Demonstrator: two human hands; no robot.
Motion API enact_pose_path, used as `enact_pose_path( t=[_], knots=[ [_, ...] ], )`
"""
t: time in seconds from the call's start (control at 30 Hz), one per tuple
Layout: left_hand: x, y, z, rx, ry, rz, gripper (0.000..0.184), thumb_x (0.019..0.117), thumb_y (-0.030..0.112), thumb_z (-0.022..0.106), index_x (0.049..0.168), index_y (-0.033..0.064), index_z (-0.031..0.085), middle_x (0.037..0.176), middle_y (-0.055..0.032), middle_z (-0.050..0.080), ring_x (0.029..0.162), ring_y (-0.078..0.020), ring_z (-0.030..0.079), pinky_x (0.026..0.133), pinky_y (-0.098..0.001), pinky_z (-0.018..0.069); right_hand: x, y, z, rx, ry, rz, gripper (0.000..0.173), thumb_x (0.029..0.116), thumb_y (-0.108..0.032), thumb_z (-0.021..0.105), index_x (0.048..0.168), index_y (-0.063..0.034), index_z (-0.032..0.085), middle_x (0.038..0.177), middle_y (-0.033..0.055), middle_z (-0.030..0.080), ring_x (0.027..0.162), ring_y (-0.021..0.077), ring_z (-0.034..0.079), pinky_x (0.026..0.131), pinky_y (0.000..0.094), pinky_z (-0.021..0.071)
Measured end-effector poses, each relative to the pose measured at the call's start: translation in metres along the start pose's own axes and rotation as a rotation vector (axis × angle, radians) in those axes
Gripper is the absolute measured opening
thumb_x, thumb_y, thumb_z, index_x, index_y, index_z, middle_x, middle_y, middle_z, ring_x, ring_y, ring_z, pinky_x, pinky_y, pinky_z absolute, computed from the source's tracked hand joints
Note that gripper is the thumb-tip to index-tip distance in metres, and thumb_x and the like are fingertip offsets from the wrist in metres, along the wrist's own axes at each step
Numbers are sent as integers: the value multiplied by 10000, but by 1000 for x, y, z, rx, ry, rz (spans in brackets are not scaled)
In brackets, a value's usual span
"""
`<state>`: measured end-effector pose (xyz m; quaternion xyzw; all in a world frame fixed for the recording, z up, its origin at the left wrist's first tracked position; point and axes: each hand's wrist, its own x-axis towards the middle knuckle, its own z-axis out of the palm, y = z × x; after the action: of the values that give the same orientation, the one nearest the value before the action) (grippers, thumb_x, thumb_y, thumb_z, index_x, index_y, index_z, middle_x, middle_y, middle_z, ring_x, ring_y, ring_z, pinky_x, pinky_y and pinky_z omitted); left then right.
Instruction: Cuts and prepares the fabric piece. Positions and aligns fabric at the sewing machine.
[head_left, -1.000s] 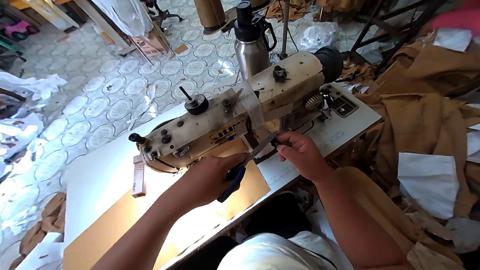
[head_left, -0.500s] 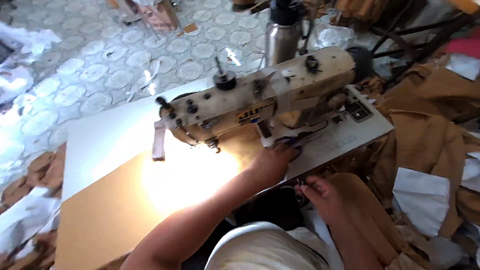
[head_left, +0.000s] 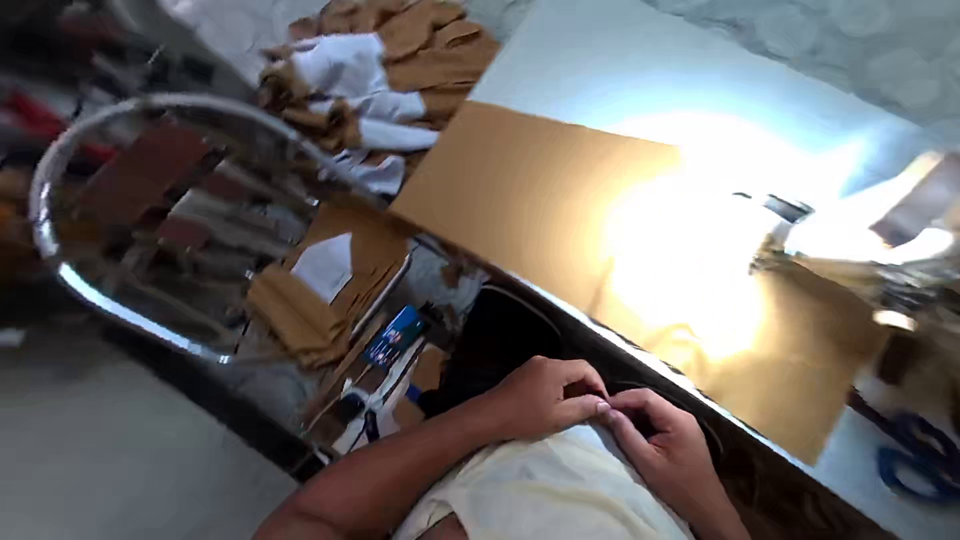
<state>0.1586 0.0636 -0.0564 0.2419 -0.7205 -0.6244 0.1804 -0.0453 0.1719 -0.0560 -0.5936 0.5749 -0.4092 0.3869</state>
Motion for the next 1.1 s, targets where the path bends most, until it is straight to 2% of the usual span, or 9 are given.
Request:
enact_pose_path(
  t=[0.07, 0.23, 0.53, 0.7, 0.8, 0.97, 1.1],
  knots=[
    [-9, -2, -10, 18, 18, 26, 219, 1037, 218, 615, 1096, 39, 725, 1026, -73, 741, 928, -97, 698, 860, -284, 573, 8, -5, 6, -26, -41, -9, 118, 958, -194, 687, 1015, -93, 708, 886, -51, 739, 764, 2, 687, 698, 192, 604],
    [-28, -4, -19, 119, 15, 77, 238, 1061, 214, 563, 1120, 41, 716, 1017, -99, 741, 936, -179, 708, 855, -374, 569, 7, -18, 23, -46, -84, -7, 105, 950, -199, 683, 998, -107, 699, 855, -70, 729, 736, -7, 675, 675, 175, 590],
    [-79, 2, -3, 91, 52, 116, 223, 1030, 215, 628, 1092, 18, 711, 975, -103, 733, 886, -162, 697, 812, -347, 567, -35, -36, 48, 147, -31, 13, 76, 957, -143, 685, 1030, -147, 705, 907, -69, 748, 769, 33, 701, 716, 197, 606],
    [-100, 11, 17, 138, 58, 162, 235, 1058, 199, 575, 1113, 19, 716, 985, -108, 735, 897, -166, 700, 826, -350, 567, -63, -40, 51, 182, -39, -17, 102, 964, -135, 674, 1059, -151, 708, 923, -62, 747, 781, 45, 707, 728, 210, 612],
    [-112, 16, 31, 129, 71, 161, 240, 1058, 201, 576, 1102, 13, 719, 940, -106, 729, 846, -154, 689, 790, -334, 559, -81, -42, 50, 203, -40, -23, 102, 966, -147, 681, 1063, -157, 712, 918, -70, 748, 772, 37, 704, 716, 202, 608],
    [-117, 22, 51, 69, 58, 134, 232, 1046, 197, 609, 1087, -4, 717, 919, -104, 738, 812, -129, 705, 775, -305, 581, -108, -40, 45, 213, -3, -19, 82, 954, -195, 717, 1035, -201, 717, 877, -99, 741, 723, 17, 689, 669, 183, 597],
    [-109, 23, 61, 83, 33, 137, 231, 1037, 209, 625, 1064, 1, 721, 882, -87, 726, 781, -103, 680, 742, -277, 560, -118, -33, 39, 238, 46, -27, 75, 960, -203, 713, 1035, -205, 718, 877, -103, 737, 715, 11, 685, 661, 175, 593]
  ],
)
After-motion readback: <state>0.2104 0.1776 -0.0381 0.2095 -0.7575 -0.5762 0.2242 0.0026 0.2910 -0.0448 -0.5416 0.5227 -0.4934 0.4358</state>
